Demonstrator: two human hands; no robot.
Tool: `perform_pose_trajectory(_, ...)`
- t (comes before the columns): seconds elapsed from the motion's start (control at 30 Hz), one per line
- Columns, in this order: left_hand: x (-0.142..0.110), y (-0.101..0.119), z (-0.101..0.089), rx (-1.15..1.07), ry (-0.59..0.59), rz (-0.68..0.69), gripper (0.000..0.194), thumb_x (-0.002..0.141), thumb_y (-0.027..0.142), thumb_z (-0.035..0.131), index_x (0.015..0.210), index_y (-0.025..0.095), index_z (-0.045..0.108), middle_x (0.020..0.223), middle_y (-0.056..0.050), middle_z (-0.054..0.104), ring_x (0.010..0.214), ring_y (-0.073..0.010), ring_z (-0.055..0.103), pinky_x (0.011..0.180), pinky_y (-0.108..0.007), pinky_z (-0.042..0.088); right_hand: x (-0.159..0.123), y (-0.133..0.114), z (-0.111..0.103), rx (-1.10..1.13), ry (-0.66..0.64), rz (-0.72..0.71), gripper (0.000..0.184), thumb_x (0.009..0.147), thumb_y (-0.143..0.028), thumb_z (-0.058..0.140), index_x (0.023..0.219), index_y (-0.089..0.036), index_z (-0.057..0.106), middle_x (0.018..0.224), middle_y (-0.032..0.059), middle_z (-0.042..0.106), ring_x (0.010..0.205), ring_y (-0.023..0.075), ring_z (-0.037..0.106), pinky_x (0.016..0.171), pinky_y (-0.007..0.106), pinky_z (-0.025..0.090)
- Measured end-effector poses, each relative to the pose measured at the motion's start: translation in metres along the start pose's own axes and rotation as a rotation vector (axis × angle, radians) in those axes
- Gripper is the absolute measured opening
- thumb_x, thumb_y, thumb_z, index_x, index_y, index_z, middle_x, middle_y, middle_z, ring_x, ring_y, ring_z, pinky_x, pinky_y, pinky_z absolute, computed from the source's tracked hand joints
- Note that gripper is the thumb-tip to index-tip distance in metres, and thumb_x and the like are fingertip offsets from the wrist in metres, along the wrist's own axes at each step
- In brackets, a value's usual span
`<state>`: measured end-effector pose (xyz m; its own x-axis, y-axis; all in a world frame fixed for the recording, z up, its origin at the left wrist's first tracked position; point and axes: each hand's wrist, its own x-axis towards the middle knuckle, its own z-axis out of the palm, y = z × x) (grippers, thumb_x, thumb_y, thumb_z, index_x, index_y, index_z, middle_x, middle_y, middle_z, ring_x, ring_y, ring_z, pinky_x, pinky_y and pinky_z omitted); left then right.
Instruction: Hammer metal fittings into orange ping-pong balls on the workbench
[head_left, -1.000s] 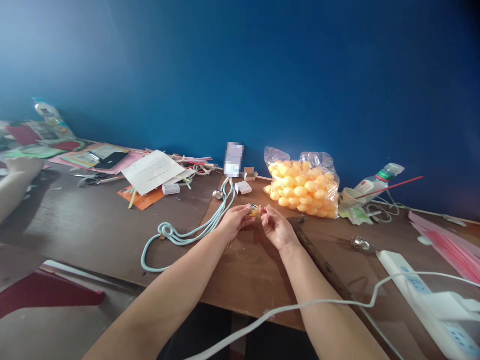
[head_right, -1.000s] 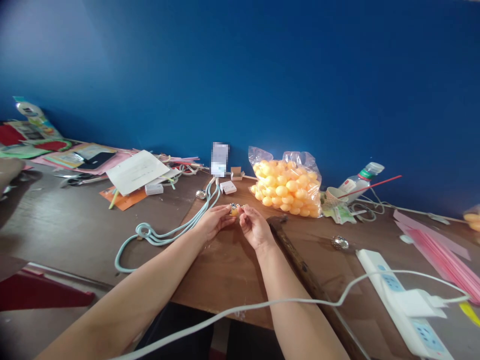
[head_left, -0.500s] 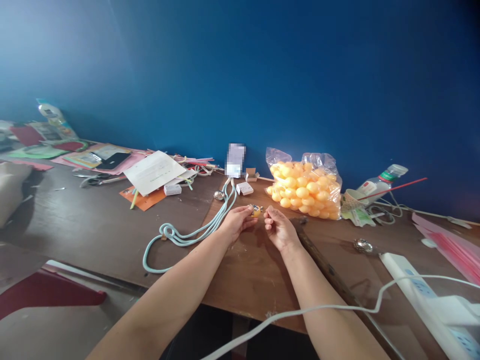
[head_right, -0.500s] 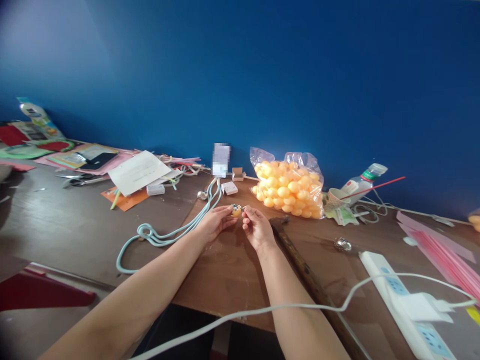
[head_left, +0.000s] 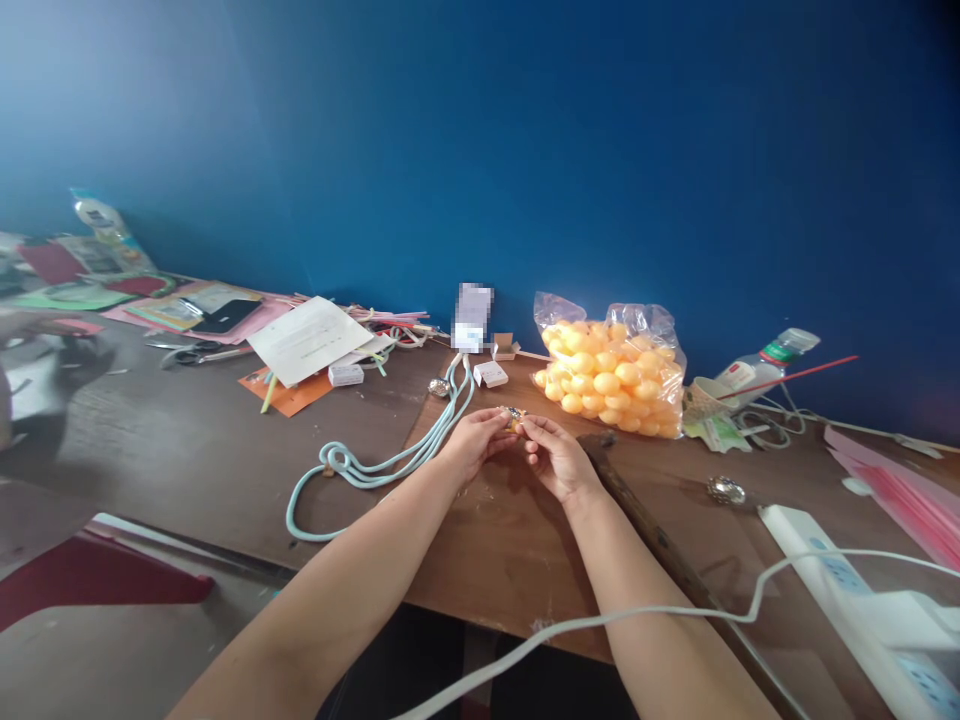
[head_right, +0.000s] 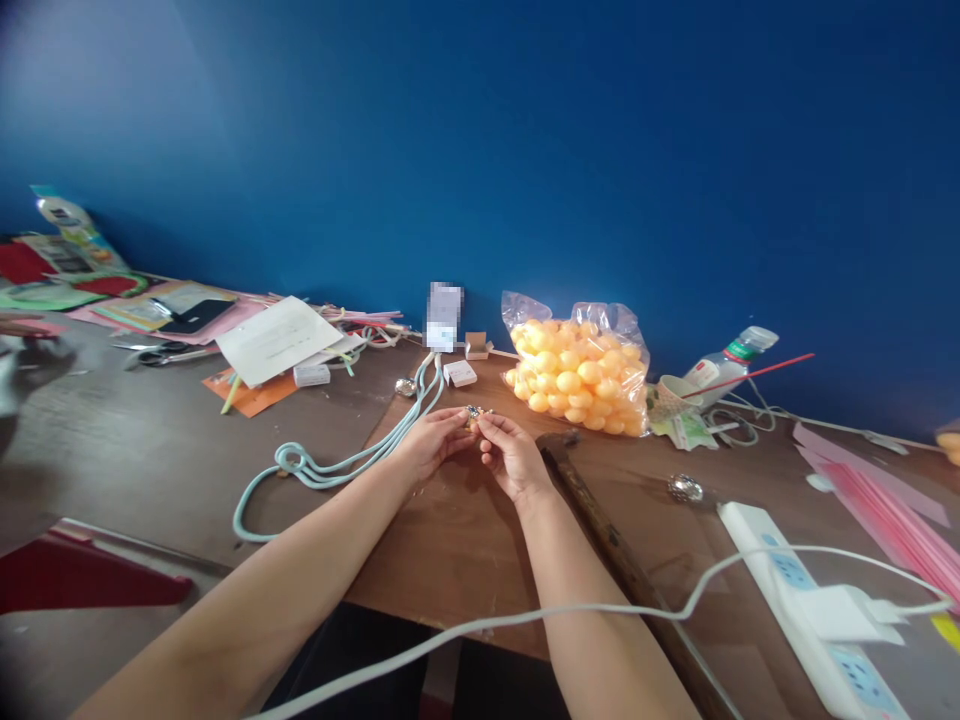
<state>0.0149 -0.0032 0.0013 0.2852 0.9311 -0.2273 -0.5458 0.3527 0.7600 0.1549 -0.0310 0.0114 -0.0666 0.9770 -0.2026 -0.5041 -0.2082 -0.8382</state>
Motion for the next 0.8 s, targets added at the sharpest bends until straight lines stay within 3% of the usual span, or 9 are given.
perform_pose_trajectory(0.27,-0.0003,-0.0005,-0.0011,0.019,-0.045,0.007,0.015,0.080,0.017,0.069,0.092,0.009,0.069,0.093,-0.011,0.070,0.074,-0.0136,0.067,0.074,-0.026,0.056,-0.0021,-0.0005,0.0035,-0.066,0.041,-0.010,0.025,0.061,-0.023,0.083,0.081,-0.016,0.069,0.072,-0.0003,0.070,0.044,0.0022,0.050,0.035,0.010,0.038)
perform_pose_trajectory(0.8,-0.0025,0.0026,0.0016,0.064,-0.001,-0.032,0.011,0.080,0.017,0.069,0.085,0.008,0.069,0.077,-0.010,0.069,0.068,-0.0132,0.066,0.071,-0.026,0.055,-0.0025,-0.0007,0.0048,-0.148,0.068,-0.064,0.030,0.058,-0.030,0.084,0.077,-0.017,0.065,0.070,0.0001,0.069,0.040,0.0015,0.042,0.030,0.010,0.021)
